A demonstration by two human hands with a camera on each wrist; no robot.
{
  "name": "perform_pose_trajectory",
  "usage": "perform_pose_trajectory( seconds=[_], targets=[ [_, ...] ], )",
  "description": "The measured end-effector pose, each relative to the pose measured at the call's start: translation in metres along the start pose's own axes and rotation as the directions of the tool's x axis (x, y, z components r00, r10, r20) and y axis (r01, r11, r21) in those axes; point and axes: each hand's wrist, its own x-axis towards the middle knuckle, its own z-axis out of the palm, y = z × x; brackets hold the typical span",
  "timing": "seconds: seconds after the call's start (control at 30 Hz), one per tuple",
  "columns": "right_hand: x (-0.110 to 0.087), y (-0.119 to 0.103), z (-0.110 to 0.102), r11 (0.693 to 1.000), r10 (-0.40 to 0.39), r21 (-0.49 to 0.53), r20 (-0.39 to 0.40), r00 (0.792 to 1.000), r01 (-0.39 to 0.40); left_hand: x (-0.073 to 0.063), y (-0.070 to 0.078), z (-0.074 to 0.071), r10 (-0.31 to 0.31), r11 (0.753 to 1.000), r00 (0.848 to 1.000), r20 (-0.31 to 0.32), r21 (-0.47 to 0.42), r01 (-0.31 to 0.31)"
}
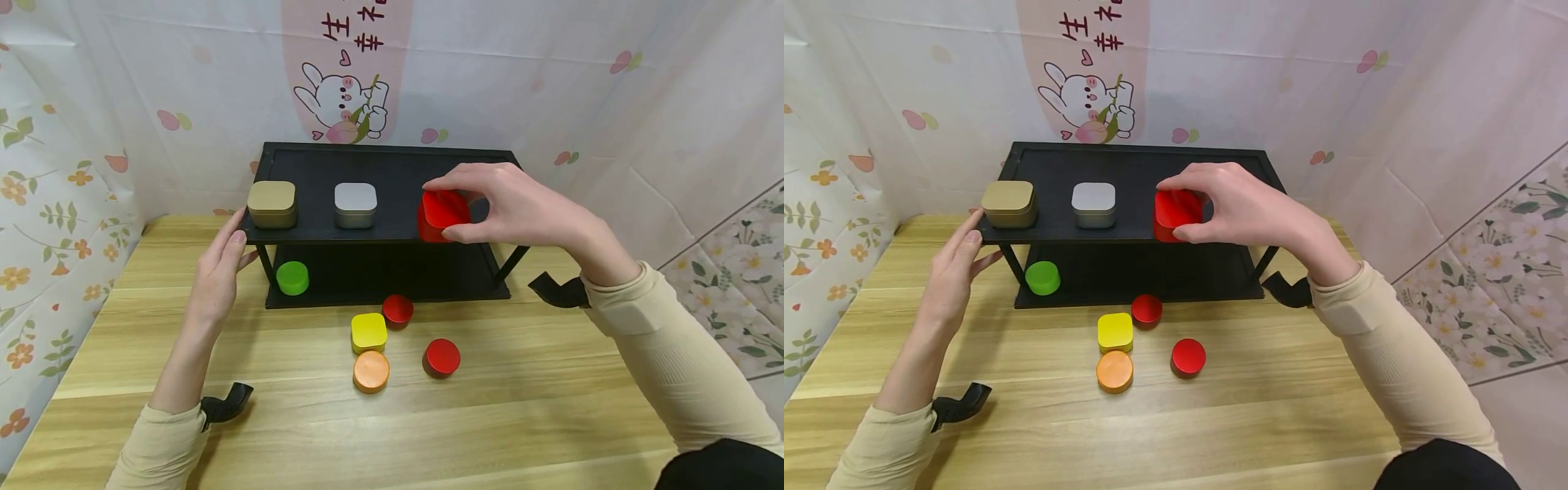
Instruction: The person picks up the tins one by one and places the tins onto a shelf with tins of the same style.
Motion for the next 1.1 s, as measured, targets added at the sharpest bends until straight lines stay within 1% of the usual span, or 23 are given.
perform_pose_trajectory(
  seconds=[0.13, 0.43, 0.67, 1.1],
  targets=[
    [0.006, 0.003, -0.002, 1.000, 0.008, -0.001, 0.010, 1.000, -0.008, 0.000, 0.000, 0.000, 0.002, 1.000, 1.000, 0.000, -0.001, -0.002],
    [0.016, 0.014, -0.003, 0.996, 0.067, 0.048, 0.054, 0.996, -0.069, 0.000, 0.000, -0.001, -0.006, 1.000, 1.000, -0.001, 0.001, 0.006],
    [0.022, 0.021, -0.002, 0.991, 0.104, 0.069, 0.092, 0.990, -0.111, -0.001, 0.001, 0.000, 0.001, 1.000, 1.000, 0.001, -0.020, -0.001],
    [0.029, 0.028, 0.003, 0.989, 0.133, 0.052, 0.125, 0.983, -0.141, -0.001, 0.001, 0.001, 0.002, 1.000, 1.000, -0.006, -0.012, -0.002]
  ],
)
